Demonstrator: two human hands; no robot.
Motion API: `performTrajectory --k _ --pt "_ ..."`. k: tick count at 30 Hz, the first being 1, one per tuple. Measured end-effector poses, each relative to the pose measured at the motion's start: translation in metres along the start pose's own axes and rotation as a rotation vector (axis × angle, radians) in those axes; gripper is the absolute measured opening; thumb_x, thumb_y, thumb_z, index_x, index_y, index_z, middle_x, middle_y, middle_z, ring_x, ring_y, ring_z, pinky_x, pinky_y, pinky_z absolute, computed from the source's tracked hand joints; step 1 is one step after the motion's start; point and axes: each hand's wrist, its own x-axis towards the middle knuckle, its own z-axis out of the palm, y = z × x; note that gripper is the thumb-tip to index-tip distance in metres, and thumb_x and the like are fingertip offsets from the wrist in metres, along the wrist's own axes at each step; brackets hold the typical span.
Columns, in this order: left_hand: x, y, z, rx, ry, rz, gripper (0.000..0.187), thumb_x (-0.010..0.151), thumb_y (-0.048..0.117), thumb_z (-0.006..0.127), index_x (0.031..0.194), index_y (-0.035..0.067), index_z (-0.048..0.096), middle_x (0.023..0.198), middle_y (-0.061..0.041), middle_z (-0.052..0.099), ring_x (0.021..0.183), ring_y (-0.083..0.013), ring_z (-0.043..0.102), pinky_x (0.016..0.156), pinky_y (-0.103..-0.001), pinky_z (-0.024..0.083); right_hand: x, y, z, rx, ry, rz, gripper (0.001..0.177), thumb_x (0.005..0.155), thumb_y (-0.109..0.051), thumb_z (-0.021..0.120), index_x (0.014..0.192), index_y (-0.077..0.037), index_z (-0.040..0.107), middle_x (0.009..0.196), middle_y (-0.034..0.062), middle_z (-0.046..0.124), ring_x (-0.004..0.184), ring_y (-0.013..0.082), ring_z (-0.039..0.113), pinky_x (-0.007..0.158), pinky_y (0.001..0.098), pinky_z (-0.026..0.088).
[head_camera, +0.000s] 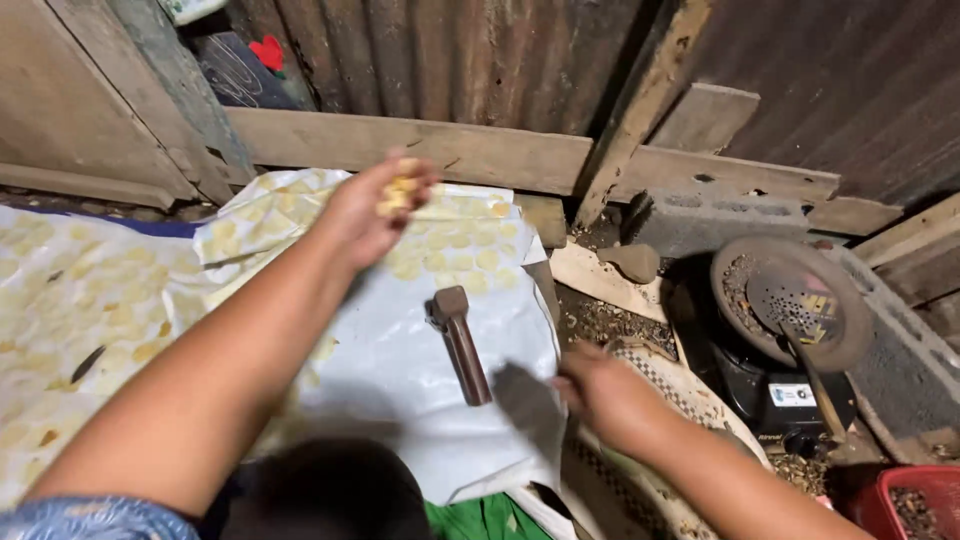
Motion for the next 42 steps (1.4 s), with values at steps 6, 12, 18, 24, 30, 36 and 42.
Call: performTrajectory --k 6,12,18,24,30,36,42 --pt "0.041 -0.104 -0.18 0.199 0.227 -0.172 0.016 0.098 0.018 0.065 0.092 0.005 0.072 0.061 0.003 0.05 0.046 -0.0066 0.033 0.039 -0.025 0.018 0.184 0.021 0.241 0.493 0.024 0.33 0.054 0.093 -0.038 0.066 0.129 -0.006 0.042 0.109 0.0211 0.069 0.096 0.0391 0.07 0.086 0.0458 0.054" --pt "0.07 -0.234 -0.19 1.022 0.164 0.021 0.025 0.085 0.015 0.076 0.108 0.008 0.081 0.097 -0.001 0.083 0.079 -0.0124 0.073 0.074 -0.025 0.057 0.129 0.006 0.196 0.447 0.3 0.445 0.035 0.091 -0.036 0.065 0.112 -0.009 0.058 0.08 0.0157 0.072 0.064 0.0349 0.064 0.063 0.0434 0.052" --pt "0.084 -0.275 -0.103 1.294 -0.12 0.42 0.006 0.08 0.014 0.074 0.086 0.012 0.077 0.082 -0.007 0.074 0.077 -0.0308 0.066 0.075 -0.042 0.052 0.108 0.099 0.186 0.257 0.34 0.784 0.045 0.09 -0.045 0.065 0.11 -0.004 0.061 0.082 0.02 0.071 0.07 0.0357 0.069 0.066 0.0455 0.057" --pt "0.101 -0.303 -0.102 1.696 -0.323 0.458 0.013 0.093 0.01 0.069 0.105 0.009 0.073 0.101 -0.011 0.072 0.094 -0.0291 0.074 0.08 -0.038 0.064 0.116 0.055 0.069 0.399 1.043 0.465 0.019 0.1 -0.014 0.068 0.112 -0.003 0.058 0.082 0.0154 0.06 0.075 0.0237 0.062 0.067 0.0338 0.052" --pt "0.075 -0.27 -0.139 1.781 -0.347 0.744 0.016 0.095 0.016 0.062 0.109 0.01 0.066 0.094 -0.009 0.06 0.099 -0.0285 0.063 0.088 -0.039 0.052 0.164 0.074 0.194 0.382 0.49 0.758 0.041 0.096 -0.04 0.065 0.104 0.0 0.066 0.09 0.0255 0.074 0.097 0.0468 0.072 0.078 0.0544 0.057" --pt "0.049 -0.232 -0.158 1.804 -0.117 0.96 0.015 0.092 0.027 0.069 0.105 0.019 0.07 0.105 -0.003 0.062 0.107 -0.0284 0.059 0.086 -0.044 0.047 0.177 0.084 0.13 0.393 0.234 0.758 0.076 0.094 -0.054 0.063 0.138 0.008 0.054 0.129 0.0366 0.062 0.127 0.0499 0.058 0.105 0.0615 0.048" --pt "0.05 -0.237 -0.172 1.701 -0.102 0.903 0.008 0.094 0.027 0.07 0.097 0.021 0.068 0.097 0.002 0.062 0.099 -0.024 0.063 0.081 -0.039 0.05 0.169 0.063 0.161 0.316 0.44 0.763 0.051 0.101 -0.043 0.059 0.124 0.001 0.053 0.098 0.0344 0.071 0.1 0.0483 0.071 0.08 0.0599 0.058"
